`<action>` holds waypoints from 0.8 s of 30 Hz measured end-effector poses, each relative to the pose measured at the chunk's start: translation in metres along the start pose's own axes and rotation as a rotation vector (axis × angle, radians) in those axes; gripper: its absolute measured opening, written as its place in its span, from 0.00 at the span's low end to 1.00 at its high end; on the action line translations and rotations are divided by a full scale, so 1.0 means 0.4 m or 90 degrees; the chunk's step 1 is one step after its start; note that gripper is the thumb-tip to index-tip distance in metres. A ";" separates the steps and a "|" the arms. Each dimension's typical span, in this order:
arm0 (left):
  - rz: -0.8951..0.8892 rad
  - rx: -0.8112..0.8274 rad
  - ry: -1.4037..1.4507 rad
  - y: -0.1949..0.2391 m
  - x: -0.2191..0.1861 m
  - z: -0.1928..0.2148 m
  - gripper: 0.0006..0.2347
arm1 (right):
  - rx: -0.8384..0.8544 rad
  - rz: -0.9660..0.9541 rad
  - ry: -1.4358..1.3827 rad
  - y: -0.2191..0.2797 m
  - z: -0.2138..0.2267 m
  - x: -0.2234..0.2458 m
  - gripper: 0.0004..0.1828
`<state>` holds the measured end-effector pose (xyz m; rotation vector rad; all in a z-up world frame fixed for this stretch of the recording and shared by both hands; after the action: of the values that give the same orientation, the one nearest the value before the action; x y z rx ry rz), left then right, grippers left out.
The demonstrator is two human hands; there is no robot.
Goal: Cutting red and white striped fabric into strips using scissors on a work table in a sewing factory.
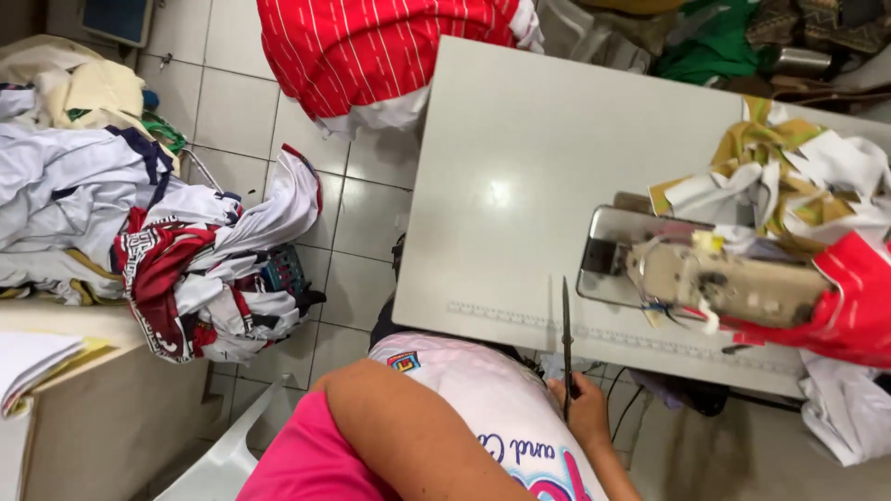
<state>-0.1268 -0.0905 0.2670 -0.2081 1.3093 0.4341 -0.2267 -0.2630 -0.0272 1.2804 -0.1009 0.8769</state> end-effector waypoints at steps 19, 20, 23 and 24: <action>0.552 -0.327 -0.412 0.227 1.335 0.866 0.18 | -0.181 -0.309 -0.155 -0.001 -0.229 0.302 0.12; 0.539 -0.307 -0.472 0.230 1.362 0.867 0.10 | -0.189 -0.324 -0.138 -0.001 -0.232 0.301 0.12; 0.506 -0.269 -0.544 0.229 1.413 0.879 0.03 | -0.205 -0.327 -0.153 -0.011 -0.237 0.306 0.11; 0.497 -0.253 -0.556 0.236 1.422 0.880 0.03 | -0.205 -0.311 -0.182 -0.013 -0.238 0.307 0.11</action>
<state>0.2551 0.2396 -0.1820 0.1760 0.3780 1.2846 -0.1768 -0.1185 0.0015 1.0536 -0.1409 0.2424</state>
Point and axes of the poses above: each hand's wrist, its own y-axis away from the middle knuckle, its own z-axis out of the back of the hand, x = y × z, the point moved 1 cm from there along -y, towards the middle knuckle, and after that the axes turned 13 degrees about x, right-handed, at the moved point
